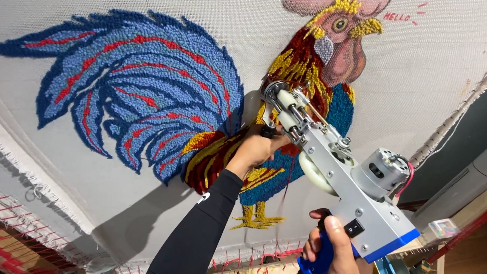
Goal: Using a tufting gun to create a colorful rooster design on a rug canvas.
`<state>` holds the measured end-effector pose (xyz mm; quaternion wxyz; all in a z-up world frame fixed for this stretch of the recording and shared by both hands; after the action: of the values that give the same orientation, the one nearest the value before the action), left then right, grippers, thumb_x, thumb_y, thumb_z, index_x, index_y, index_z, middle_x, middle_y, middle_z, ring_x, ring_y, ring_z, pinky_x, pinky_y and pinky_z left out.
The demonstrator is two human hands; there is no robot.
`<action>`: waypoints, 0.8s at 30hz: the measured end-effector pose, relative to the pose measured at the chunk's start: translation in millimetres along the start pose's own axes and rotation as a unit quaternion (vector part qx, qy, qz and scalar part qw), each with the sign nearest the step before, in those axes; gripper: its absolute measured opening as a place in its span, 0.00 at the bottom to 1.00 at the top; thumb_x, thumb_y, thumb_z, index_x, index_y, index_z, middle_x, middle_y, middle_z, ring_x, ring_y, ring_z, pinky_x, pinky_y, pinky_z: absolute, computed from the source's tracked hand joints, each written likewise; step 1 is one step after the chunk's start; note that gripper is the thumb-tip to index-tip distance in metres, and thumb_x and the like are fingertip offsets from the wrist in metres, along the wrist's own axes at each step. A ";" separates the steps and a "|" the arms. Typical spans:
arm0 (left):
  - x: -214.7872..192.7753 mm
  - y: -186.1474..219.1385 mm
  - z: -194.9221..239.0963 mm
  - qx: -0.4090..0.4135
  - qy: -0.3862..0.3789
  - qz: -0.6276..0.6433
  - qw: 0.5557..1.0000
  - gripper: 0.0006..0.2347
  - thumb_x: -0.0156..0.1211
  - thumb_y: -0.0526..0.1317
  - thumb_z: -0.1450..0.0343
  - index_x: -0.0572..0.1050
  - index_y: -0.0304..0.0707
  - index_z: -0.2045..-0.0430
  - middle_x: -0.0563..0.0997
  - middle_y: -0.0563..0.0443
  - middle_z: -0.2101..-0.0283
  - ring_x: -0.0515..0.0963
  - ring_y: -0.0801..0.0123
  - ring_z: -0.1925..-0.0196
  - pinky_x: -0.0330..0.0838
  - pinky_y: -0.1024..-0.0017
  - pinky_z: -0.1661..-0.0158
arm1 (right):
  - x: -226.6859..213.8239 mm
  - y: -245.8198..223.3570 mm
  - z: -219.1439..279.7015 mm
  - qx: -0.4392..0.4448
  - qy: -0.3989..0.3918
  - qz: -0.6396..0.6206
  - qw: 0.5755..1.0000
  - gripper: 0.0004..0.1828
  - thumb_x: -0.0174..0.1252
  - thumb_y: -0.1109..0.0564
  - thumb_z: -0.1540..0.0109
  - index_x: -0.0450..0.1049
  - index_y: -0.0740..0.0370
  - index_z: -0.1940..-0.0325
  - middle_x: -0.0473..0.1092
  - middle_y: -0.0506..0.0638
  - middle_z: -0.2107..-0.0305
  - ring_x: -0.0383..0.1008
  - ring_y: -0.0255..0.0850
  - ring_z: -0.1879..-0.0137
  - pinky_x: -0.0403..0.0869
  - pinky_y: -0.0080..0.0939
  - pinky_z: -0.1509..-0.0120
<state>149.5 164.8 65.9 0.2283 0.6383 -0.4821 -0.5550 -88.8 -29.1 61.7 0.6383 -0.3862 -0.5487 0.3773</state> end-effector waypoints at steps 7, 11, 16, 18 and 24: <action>6.5 46.2 24.2 -0.010 -0.033 0.243 0.970 0.13 0.68 0.42 0.30 0.79 0.32 0.57 0.82 0.53 0.62 0.81 0.74 0.75 0.70 0.74 0.72 | -47.2 -1.9 -15.0 -0.014 -0.052 -0.072 0.996 0.17 0.56 0.47 0.40 0.63 0.61 0.58 0.62 0.54 0.77 0.63 0.42 0.74 0.65 0.44 0.69; 26.3 68.9 35.8 0.034 -0.062 0.289 0.955 0.11 0.66 0.41 0.29 0.81 0.30 0.61 0.87 0.52 0.61 0.77 0.76 0.75 0.69 0.76 0.73 | -74.9 -15.3 -6.6 -0.024 -0.068 -0.056 0.996 0.27 0.52 0.45 0.40 0.69 0.69 0.46 0.61 0.54 0.78 0.61 0.41 0.75 0.63 0.42 0.70; 31.9 93.8 40.8 0.063 -0.041 0.267 0.961 0.12 0.68 0.41 0.30 0.83 0.28 0.61 0.86 0.50 0.62 0.78 0.75 0.75 0.74 0.73 0.73 | -97.8 -13.5 -0.4 -0.034 -0.092 -0.109 0.989 0.31 0.51 0.44 0.38 0.65 0.71 0.42 0.61 0.54 0.77 0.61 0.41 0.73 0.63 0.43 0.66; 32.3 99.4 39.0 0.081 -0.031 0.256 0.963 0.13 0.70 0.40 0.31 0.82 0.25 0.62 0.85 0.48 0.63 0.78 0.74 0.75 0.75 0.72 0.74 | -100.3 -19.5 1.3 -0.064 -0.106 -0.121 0.985 0.29 0.51 0.44 0.37 0.63 0.71 0.42 0.61 0.55 0.77 0.61 0.42 0.73 0.64 0.45 0.64; 35.0 110.5 47.1 0.031 -0.043 0.237 0.970 0.19 0.71 0.44 0.33 0.79 0.24 0.57 0.86 0.47 0.63 0.77 0.76 0.77 0.74 0.75 0.74 | -99.1 -30.6 8.6 -0.074 -0.107 -0.102 0.986 0.34 0.48 0.43 0.37 0.65 0.77 0.40 0.61 0.55 0.77 0.61 0.40 0.74 0.65 0.44 0.65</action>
<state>62.9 98.3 127.0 0.3124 0.4879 -0.6464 -0.4965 -106.7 -130.9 49.7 0.5808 -0.3319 -0.6767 0.3074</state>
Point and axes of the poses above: each hand's wrist, its own z-axis away from the middle knuckle, its own x-axis out of the palm, y = z × x, the point moved 9 cm from there along -z, towards the middle knuckle
